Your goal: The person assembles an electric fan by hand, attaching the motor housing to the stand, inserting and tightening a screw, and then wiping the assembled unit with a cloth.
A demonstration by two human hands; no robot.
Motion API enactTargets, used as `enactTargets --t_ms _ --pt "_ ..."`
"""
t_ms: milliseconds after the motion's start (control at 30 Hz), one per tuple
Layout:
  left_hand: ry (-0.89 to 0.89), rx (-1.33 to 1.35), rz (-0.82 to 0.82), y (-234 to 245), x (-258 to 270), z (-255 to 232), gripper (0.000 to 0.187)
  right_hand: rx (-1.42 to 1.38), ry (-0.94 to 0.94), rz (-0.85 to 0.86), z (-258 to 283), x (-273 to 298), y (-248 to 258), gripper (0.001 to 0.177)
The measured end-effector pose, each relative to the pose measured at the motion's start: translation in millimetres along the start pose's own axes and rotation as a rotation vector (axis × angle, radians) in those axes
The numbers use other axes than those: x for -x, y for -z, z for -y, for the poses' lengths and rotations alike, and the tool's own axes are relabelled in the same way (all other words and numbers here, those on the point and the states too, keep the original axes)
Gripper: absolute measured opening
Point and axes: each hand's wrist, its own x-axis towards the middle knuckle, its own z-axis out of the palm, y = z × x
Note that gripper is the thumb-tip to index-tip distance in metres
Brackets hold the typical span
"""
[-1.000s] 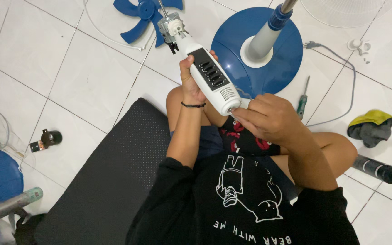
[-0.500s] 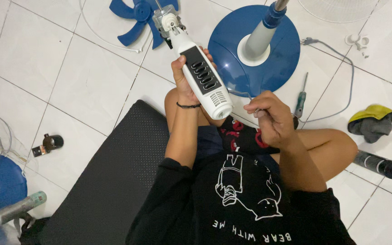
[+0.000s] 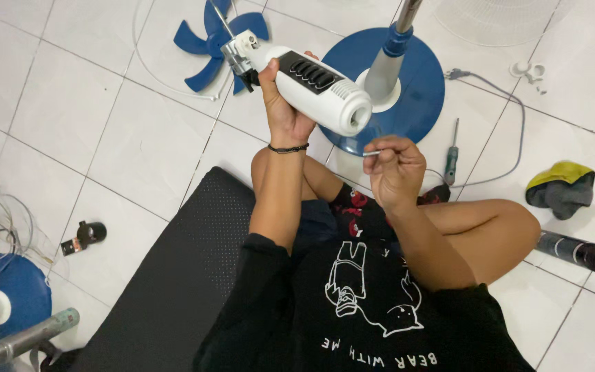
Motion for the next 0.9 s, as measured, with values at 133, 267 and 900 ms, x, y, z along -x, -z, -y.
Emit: enactTargets --t_ms 133,267,900 --pt "-0.057 -0.056 0.066 -29 -13 -5 0.05 -0.067 0.138 -0.008 9 -31 -18 0.018" --pt "-0.083 -0.055 0.126 -62 -24 -15 0.048 0.049 0.156 -0.001 26 -55 -48 0.014" --pt "-0.004 -0.05 0.453 -92 -22 -35 0.063 0.219 0.287 0.066 22 -51 -104 0.01"
